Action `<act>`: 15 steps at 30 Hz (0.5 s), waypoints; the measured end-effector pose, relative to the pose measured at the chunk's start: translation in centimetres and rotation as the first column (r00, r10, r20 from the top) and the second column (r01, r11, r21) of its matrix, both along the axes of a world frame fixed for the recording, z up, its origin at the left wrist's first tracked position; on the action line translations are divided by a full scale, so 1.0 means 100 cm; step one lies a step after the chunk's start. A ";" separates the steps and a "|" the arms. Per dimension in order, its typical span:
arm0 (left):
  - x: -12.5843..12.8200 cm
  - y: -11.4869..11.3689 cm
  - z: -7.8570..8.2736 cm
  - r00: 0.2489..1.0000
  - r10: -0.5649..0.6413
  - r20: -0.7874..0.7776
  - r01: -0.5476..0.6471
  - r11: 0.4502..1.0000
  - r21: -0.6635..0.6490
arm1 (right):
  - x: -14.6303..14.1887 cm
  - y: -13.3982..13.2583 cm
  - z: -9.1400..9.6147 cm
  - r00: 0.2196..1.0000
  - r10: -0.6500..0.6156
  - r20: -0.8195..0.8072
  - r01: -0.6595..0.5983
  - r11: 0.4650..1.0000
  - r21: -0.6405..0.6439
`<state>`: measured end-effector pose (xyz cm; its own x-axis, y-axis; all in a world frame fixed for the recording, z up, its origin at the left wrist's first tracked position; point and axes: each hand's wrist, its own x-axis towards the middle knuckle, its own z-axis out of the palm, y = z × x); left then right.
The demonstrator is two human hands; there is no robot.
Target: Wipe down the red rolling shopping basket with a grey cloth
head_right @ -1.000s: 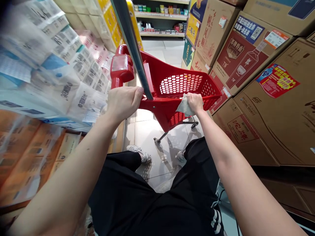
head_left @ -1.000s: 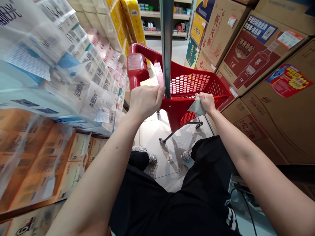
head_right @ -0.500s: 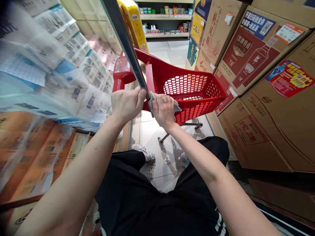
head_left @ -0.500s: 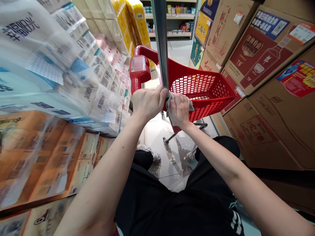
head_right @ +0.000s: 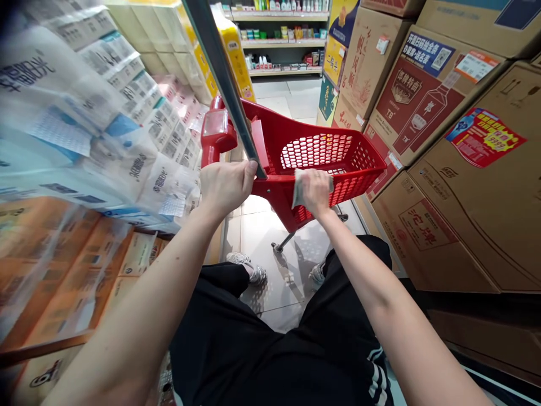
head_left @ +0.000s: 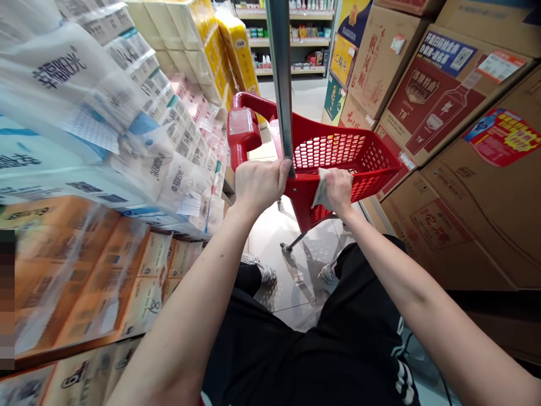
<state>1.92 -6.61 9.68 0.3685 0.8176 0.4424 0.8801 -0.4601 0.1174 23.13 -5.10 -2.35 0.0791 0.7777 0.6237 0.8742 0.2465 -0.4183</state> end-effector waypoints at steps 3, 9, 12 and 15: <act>0.004 0.002 -0.001 1.000 0.002 0.004 -0.002 1.000 0.002 | -0.041 -0.002 0.021 0.997 0.038 -0.060 -0.040 0.999 -0.018; 0.001 0.010 -0.004 0.999 -0.007 0.042 0.003 0.997 0.081 | -0.059 0.021 0.059 0.996 0.023 -0.087 -0.051 0.943 -0.329; 0.001 0.009 -0.005 0.997 -0.019 0.071 0.012 0.996 0.092 | -0.047 0.048 0.076 0.989 0.119 -0.085 -0.146 0.821 -0.552; 0.005 0.003 -0.006 0.996 -0.026 0.089 0.019 0.997 0.077 | -0.044 0.061 0.086 0.977 0.203 -0.068 -0.197 0.731 -0.653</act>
